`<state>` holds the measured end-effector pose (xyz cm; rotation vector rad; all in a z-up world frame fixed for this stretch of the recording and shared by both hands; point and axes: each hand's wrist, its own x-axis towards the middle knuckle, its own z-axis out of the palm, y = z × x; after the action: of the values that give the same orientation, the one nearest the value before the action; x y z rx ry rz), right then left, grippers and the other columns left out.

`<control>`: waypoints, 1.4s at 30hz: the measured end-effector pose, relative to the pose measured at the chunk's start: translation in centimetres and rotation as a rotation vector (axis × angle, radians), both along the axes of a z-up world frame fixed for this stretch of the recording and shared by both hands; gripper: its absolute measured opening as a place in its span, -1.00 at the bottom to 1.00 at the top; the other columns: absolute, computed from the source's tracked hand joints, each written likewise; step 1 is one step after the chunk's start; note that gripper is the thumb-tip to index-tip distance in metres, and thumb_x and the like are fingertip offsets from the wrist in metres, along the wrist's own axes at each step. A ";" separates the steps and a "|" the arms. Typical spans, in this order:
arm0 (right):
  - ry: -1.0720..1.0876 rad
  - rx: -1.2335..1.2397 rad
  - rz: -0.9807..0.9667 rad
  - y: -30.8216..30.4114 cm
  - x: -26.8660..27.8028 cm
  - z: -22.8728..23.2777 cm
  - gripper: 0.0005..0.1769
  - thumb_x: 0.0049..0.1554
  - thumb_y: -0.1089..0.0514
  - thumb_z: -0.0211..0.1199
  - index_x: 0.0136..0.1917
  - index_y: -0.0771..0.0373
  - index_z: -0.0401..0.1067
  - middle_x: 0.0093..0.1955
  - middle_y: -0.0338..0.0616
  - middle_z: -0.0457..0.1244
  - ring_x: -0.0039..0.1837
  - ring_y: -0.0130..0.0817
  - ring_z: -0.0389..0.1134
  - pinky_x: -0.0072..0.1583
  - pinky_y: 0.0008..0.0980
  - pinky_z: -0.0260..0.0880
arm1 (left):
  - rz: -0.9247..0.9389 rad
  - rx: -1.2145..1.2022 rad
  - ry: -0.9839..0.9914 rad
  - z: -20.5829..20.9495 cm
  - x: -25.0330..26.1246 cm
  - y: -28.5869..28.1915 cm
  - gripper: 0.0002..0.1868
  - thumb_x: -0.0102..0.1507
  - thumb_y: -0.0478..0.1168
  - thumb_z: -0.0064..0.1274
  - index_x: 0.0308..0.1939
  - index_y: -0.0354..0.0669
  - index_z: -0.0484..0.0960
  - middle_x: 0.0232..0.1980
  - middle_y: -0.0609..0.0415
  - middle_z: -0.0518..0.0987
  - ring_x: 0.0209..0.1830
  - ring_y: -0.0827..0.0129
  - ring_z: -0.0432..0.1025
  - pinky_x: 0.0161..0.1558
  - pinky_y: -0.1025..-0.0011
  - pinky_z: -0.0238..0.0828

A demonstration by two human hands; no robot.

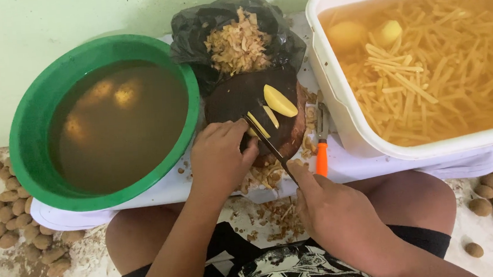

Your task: Slicing and dicing peeled potatoes into thin strips for fries using a knife on a cutting board.

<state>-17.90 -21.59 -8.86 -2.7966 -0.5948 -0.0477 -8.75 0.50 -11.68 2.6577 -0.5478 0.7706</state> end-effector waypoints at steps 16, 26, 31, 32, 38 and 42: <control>0.043 -0.079 0.023 1.8 2.2 -2.7 -0.21 0.11 0.12 0.16 0.57 0.27 0.07 -0.24 -0.08 0.30 -0.38 -0.02 0.35 -0.49 -0.04 0.25 | 0.060 0.034 -0.041 -0.7 -0.2 -0.1 -0.81 0.18 -0.11 0.25 -0.19 -0.05 0.68 -0.20 0.07 0.73 -0.09 0.20 0.62 -0.31 0.27 0.51; 0.398 0.241 -0.212 1.2 3.9 1.9 -0.30 0.21 0.07 0.07 0.59 -0.04 0.03 -0.26 0.08 0.41 -0.24 0.14 0.41 -0.19 -0.02 0.32 | 0.001 0.064 0.042 0.3 -0.4 -0.2 -0.78 0.25 -0.18 0.24 -0.04 -0.04 0.64 -0.14 0.12 0.63 -0.21 0.12 0.45 -0.29 0.22 0.44; 0.388 0.309 -0.236 -0.1 3.4 2.9 -0.38 0.25 0.03 0.05 0.55 0.02 0.08 -0.45 0.00 0.32 -0.40 -0.06 0.30 -0.24 -0.17 0.22 | 0.032 0.179 0.096 0.8 -0.1 -0.5 -0.70 0.26 -0.13 0.19 0.08 0.11 0.68 -0.04 0.13 0.56 -0.16 0.06 0.41 -0.32 0.09 0.44; 0.396 0.297 -0.235 -0.2 3.3 2.7 -0.38 0.24 0.05 0.04 0.55 0.01 0.08 -0.30 0.00 0.38 -0.30 -0.01 0.37 -0.19 -0.14 0.29 | 0.031 0.208 0.087 0.9 -0.1 -0.5 -0.70 0.25 -0.13 0.21 0.08 0.13 0.66 -0.05 0.11 0.54 -0.18 0.05 0.39 -0.36 0.09 0.43; 0.226 0.154 -0.181 -0.6 2.7 0.2 -0.36 0.21 0.08 0.08 0.55 0.01 0.11 -0.30 0.03 0.36 -0.28 0.09 0.38 -0.22 0.00 0.32 | 0.013 0.228 0.087 0.4 0.0 -0.4 -0.65 0.26 -0.16 0.21 0.14 0.13 0.65 0.13 0.07 0.49 -0.12 0.01 0.39 -0.36 0.04 0.43; 0.035 0.104 -0.096 -0.9 2.5 -0.8 -0.38 0.19 0.13 0.12 0.52 0.07 0.19 -0.38 -0.09 0.29 -0.35 -0.05 0.29 -0.30 -0.05 0.29 | 0.002 0.240 0.007 -0.1 0.0 -0.5 -0.61 0.23 -0.17 0.25 0.16 0.09 0.65 0.33 0.16 0.53 -0.09 0.06 0.39 -0.36 0.04 0.43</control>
<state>-15.40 -22.47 -9.62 -2.7172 -0.4364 -0.0477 -8.72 0.02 -11.79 2.8775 -0.6745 0.7373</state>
